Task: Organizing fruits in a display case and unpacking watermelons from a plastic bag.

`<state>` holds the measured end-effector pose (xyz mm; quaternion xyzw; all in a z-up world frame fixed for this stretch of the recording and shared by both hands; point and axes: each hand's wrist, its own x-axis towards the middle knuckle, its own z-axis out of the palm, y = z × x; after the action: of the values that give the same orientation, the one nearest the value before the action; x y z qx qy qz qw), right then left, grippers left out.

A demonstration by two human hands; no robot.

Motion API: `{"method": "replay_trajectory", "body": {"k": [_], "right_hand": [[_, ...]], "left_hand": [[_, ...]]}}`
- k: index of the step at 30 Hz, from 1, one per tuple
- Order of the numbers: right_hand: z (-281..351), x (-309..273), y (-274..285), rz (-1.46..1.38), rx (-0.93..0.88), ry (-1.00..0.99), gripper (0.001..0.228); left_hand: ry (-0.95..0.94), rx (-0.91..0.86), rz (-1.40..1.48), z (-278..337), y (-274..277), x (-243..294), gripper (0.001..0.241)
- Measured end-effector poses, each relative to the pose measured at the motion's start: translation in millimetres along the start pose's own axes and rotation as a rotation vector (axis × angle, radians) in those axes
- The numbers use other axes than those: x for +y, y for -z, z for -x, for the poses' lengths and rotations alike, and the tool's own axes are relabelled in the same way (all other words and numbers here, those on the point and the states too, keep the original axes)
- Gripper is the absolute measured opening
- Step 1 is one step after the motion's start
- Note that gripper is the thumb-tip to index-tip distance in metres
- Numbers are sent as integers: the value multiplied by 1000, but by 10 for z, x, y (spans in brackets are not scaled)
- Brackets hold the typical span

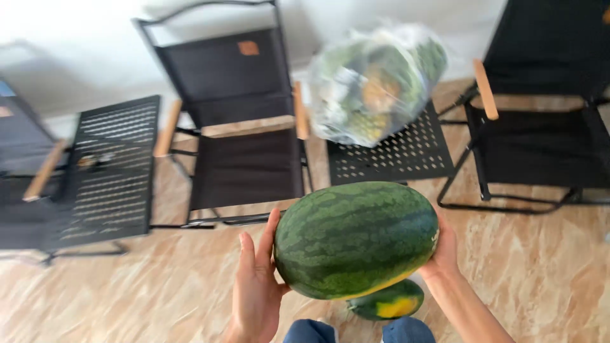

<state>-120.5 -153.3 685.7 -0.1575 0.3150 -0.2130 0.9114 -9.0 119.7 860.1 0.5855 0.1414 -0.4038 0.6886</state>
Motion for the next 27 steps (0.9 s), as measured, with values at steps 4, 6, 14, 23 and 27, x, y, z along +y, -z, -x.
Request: {"method": "replay_trajectory", "body": {"k": [4, 6, 14, 23, 27], "right_hand": [[590, 158, -1440, 48, -37, -120, 40], [792, 489, -1950, 77, -140, -157, 44], [904, 2878, -3335, -59, -567, -316, 33], [1471, 4729, -5396, 310, -576, -577, 48], [2156, 5383, -6656, 488, -686, -575, 64]], "left_hand": [[-95, 62, 180, 918, 446, 650, 81], [-132, 97, 250, 1418, 791, 976, 81], [-379, 152, 352, 2839, 2664, 2159, 88], [-470, 437, 588, 3205, 4971, 2599, 87], [-471, 460, 811, 2935, 6224, 2526, 89]]}}
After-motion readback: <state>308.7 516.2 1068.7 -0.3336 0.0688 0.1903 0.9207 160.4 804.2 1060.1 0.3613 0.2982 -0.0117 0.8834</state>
